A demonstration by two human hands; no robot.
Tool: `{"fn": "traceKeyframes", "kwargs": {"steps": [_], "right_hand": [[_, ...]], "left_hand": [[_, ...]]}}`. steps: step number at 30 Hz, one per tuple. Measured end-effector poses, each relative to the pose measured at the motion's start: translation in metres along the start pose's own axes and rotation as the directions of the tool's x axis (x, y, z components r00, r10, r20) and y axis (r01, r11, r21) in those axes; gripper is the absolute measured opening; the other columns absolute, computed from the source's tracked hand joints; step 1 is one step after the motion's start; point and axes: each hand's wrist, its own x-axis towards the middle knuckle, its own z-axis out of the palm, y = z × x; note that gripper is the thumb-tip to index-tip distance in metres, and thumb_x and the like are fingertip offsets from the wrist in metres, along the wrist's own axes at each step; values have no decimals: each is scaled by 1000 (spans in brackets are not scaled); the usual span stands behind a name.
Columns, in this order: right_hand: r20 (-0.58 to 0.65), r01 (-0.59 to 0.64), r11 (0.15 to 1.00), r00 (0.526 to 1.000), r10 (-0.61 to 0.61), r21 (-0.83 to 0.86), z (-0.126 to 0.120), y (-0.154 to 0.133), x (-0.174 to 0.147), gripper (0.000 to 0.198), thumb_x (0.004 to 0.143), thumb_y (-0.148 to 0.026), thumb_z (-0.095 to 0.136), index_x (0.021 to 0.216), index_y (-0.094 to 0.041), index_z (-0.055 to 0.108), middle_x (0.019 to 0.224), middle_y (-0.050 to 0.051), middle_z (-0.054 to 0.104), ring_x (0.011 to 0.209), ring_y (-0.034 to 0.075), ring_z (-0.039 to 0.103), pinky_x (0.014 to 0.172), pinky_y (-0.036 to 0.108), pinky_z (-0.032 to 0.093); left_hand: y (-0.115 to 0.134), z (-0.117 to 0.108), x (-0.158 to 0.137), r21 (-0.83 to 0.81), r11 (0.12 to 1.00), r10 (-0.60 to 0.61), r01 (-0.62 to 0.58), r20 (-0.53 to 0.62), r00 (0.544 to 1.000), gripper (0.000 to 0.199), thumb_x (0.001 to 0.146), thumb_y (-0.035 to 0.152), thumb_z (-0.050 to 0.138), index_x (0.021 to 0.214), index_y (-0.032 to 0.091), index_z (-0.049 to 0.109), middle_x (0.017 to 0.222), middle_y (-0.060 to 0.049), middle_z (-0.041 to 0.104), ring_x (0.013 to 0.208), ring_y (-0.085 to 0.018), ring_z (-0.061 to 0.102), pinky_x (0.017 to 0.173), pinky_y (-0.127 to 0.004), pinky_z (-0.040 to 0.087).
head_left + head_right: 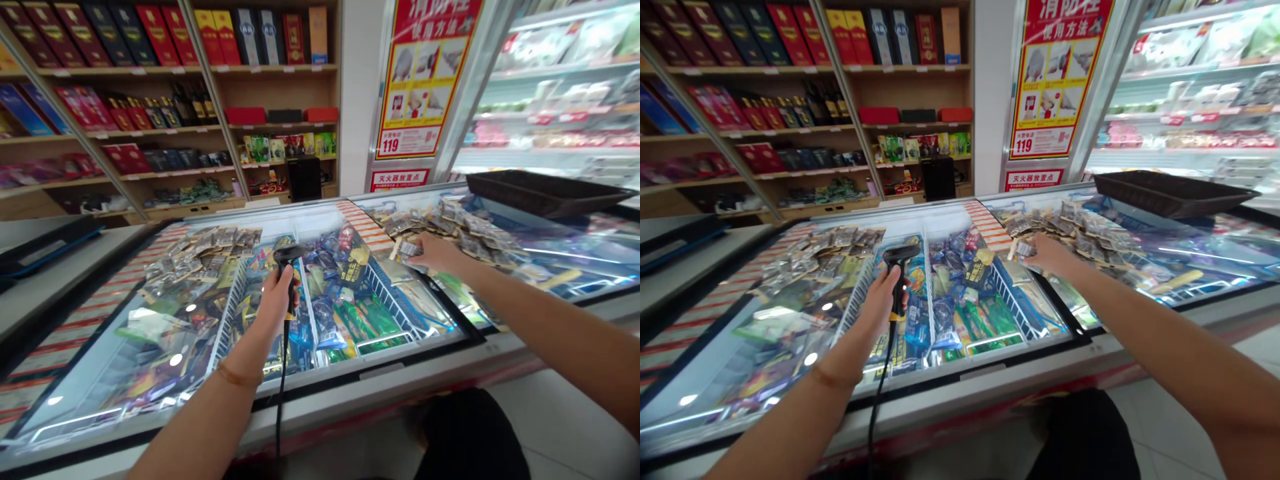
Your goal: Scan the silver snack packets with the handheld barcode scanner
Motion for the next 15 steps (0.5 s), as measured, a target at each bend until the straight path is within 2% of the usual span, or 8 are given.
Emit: {"fn": "traceKeyframes", "kwargs": {"steps": [2,3,5,6,7,11,13,15], "right_hand": [[99,-64,998,993,66,-20,16,-25,4,33,53,-10,88,68,-22,60,72,8,65,97,39,65,96,60,44],[146,-81,996,987,74,41,27,-40,6,26,60,-12,85,74,-21,65,76,7,69,91,34,67,94,56,48],[241,-128,925,970,41,357,56,-69,11,14,76,-16,74,88,-20,69,86,6,74,84,26,69,89,48,53],[262,-134,897,965,22,421,74,-82,14,12,81,-19,70,93,-20,69,90,5,75,82,22,70,86,43,55],[262,-133,875,965,7,465,93,-94,17,13,84,-22,68,96,-20,68,93,5,75,82,20,70,84,39,56],[217,-224,669,972,95,709,162,-122,29,24,86,-33,67,106,-20,59,94,3,74,76,16,71,75,33,58],[193,-198,649,978,80,735,184,-124,32,27,87,-37,63,107,-20,57,95,2,73,77,16,71,74,31,58],[181,-168,669,982,51,724,194,-122,33,30,86,-41,63,107,-21,56,96,2,73,80,16,71,74,31,59]], "left_hand": [[2,-2,-1,-2,1000,6,-6,10,1000,52,70,66,70,85,20,51,72,3,62,39,-7,48,36,-23,38],[3,-2,-1,-4,1000,10,-10,18,1000,53,69,67,70,85,20,51,72,3,62,39,-7,48,36,-23,37],[5,-3,-2,-8,1000,21,-20,43,999,54,68,68,71,85,20,51,73,3,62,39,-7,48,36,-23,37],[6,-3,-3,-10,1000,24,-23,57,998,54,68,68,71,85,21,51,72,3,62,39,-7,48,36,-23,37],[7,-4,-3,-10,1000,22,-21,75,997,54,69,68,72,84,21,52,71,3,62,39,-7,48,37,-23,37],[5,-6,-3,-15,1000,18,-17,142,990,53,71,68,71,83,20,52,68,3,61,39,-7,47,37,-22,36],[3,-6,-3,-9,1000,29,-28,177,984,54,70,69,71,82,20,51,69,2,61,38,-7,47,36,-22,35],[1,-6,-3,5,999,30,-32,211,977,55,70,70,70,82,20,51,70,3,60,38,-7,46,36,-22,35]]}}
